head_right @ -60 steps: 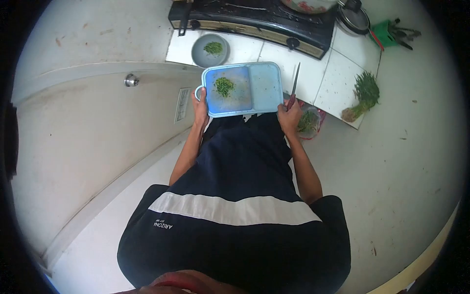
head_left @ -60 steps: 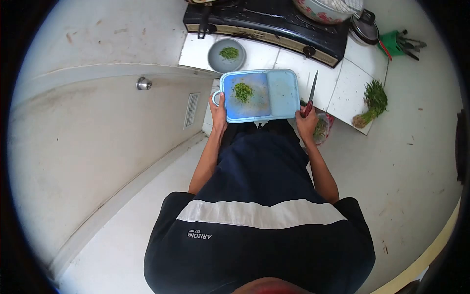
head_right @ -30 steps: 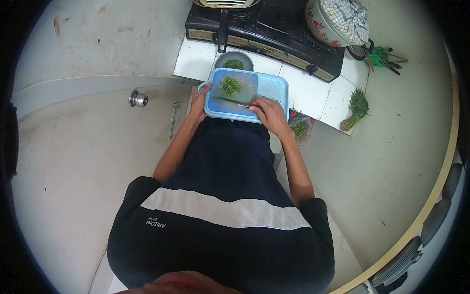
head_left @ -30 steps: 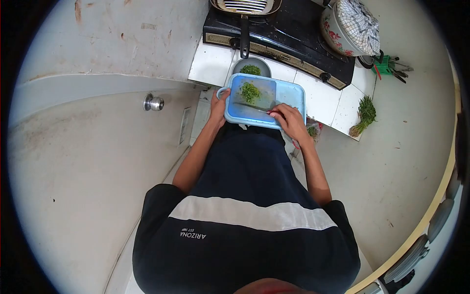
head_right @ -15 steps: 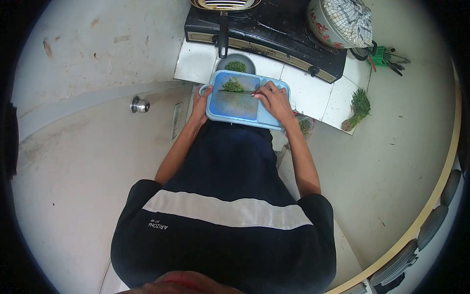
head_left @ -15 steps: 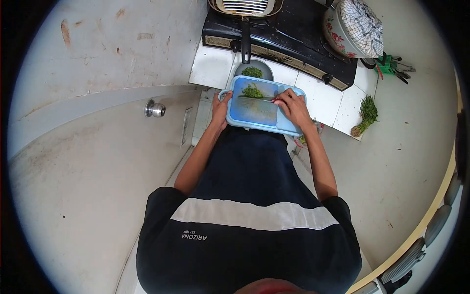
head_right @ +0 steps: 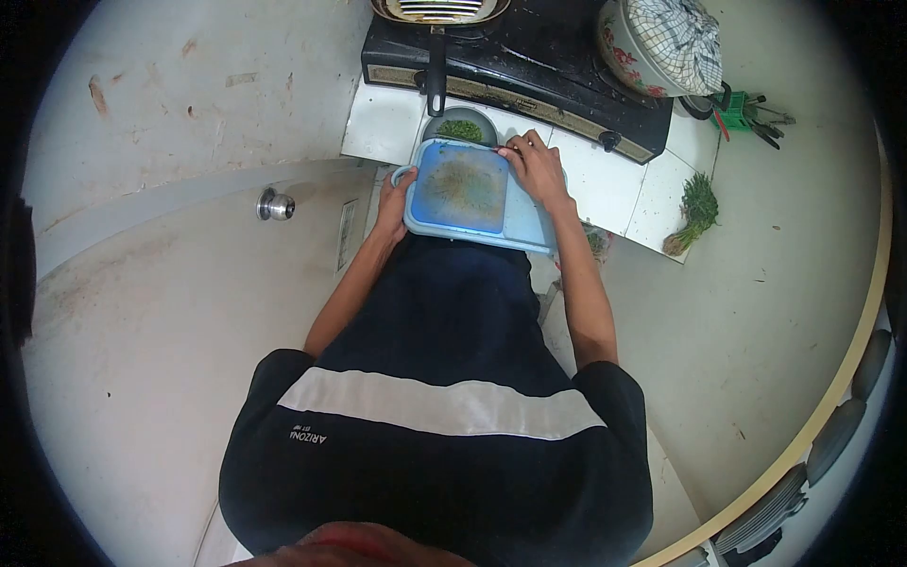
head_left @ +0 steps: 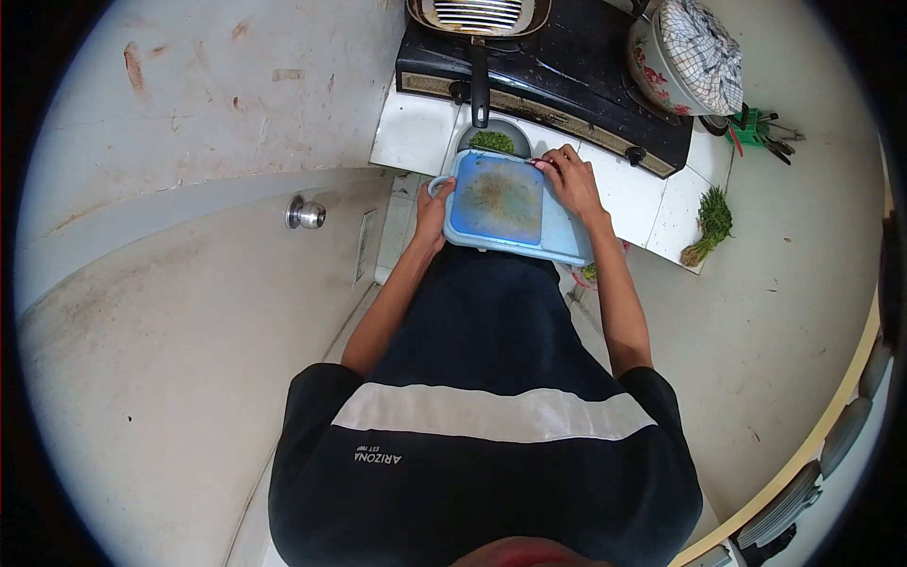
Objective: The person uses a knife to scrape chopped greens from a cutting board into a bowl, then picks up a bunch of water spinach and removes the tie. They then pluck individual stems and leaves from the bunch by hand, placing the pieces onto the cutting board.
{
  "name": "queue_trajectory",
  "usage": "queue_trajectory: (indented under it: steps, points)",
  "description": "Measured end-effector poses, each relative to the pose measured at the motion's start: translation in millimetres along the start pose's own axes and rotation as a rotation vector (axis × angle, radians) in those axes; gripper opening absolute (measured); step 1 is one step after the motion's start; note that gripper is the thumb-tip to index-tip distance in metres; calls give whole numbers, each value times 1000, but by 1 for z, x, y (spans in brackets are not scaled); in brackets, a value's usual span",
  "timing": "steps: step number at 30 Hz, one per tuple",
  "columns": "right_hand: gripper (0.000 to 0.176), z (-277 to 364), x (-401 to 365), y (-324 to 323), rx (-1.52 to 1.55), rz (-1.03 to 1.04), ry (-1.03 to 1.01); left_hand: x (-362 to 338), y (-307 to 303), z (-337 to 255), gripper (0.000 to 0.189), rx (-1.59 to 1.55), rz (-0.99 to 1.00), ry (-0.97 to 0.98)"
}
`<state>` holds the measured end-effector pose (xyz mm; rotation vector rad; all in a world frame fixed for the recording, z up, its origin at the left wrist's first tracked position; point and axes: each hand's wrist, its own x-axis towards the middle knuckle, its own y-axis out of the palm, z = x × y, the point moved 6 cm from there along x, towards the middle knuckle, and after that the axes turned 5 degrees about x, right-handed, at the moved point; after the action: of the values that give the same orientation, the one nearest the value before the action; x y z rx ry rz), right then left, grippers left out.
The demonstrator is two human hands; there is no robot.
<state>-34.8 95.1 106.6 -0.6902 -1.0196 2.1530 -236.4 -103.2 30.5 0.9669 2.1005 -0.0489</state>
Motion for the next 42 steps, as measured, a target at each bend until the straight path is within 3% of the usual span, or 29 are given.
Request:
queue_trajectory:
  steps: [12,26,32,34,37,42]
  points:
    - [28,74,-81,-15,96,-3,-118,4,2,1,26,29,3,24]
    - [34,37,-21,-1,-115,-101,27,-3,9,-7,26,-15,51,-18]
    - [30,81,-59,-31,185,-108,-38,4,7,-3,29,-88,68,-21]
    - [32,81,-66,-32,285,-92,46,3,8,-4,31,-79,72,-33]
    - [27,80,-69,-23,57,-92,-110,5,6,0,34,-104,53,-58]
    - [32,71,-66,-25,193,-91,-14,4,3,-4,36,-127,49,-59]
